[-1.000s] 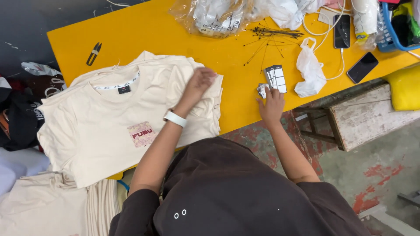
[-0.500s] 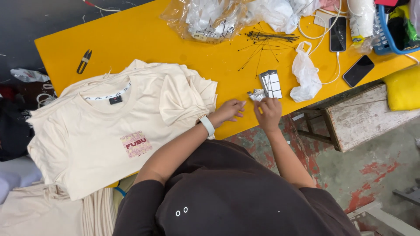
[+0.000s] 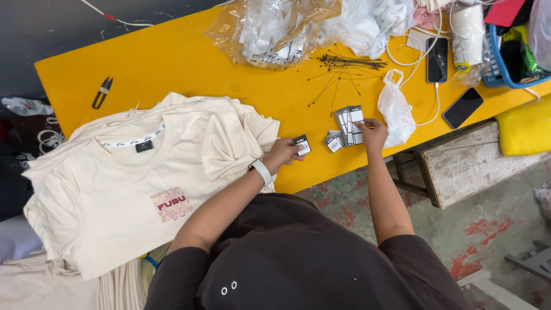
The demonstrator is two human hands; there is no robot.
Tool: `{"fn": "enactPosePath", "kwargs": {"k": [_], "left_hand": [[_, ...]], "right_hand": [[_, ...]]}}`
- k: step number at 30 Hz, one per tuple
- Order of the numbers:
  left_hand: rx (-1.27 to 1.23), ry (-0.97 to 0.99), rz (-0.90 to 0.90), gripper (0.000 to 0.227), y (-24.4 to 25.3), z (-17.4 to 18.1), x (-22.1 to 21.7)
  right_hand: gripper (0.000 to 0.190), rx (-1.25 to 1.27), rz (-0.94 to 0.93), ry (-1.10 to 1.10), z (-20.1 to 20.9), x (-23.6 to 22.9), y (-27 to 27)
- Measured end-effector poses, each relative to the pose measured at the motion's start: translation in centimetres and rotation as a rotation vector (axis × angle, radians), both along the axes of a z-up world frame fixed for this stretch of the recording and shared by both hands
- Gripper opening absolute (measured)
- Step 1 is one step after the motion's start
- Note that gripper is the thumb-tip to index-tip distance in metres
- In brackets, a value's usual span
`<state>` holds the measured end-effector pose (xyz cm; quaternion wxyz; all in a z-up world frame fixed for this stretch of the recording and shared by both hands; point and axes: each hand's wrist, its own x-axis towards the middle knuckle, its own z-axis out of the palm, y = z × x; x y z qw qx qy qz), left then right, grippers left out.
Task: The person repeatedly picks up a cream-colored t-shirt from a stack, lays it on a yellow table, and attaches a small tag to the collar area using a pin. After tagging, the shirt is moved to a separate stack.
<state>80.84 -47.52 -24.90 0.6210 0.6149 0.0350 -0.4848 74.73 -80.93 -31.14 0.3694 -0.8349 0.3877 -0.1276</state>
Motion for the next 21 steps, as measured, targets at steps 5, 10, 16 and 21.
{"fn": "enactPosePath", "kwargs": {"k": [5,10,16,21], "left_hand": [[0.026,0.022,-0.059,0.027,-0.2,-1.8,-0.1],[0.016,-0.066,-0.012,0.025,-1.1,-4.1,-0.8],[-0.156,-0.129,0.077,0.034,-2.5,0.0,1.0],[-0.092,-0.252,0.151,0.024,0.0,-1.0,3.0]], "right_hand": [[0.024,0.119,-0.205,0.012,0.1,0.5,-0.6],[0.013,0.235,-0.120,-0.026,4.4,0.1,0.9],[0.025,0.531,0.460,0.068,11.4,2.4,10.9],[0.021,0.316,0.416,-0.016,5.3,8.5,3.2]]}}
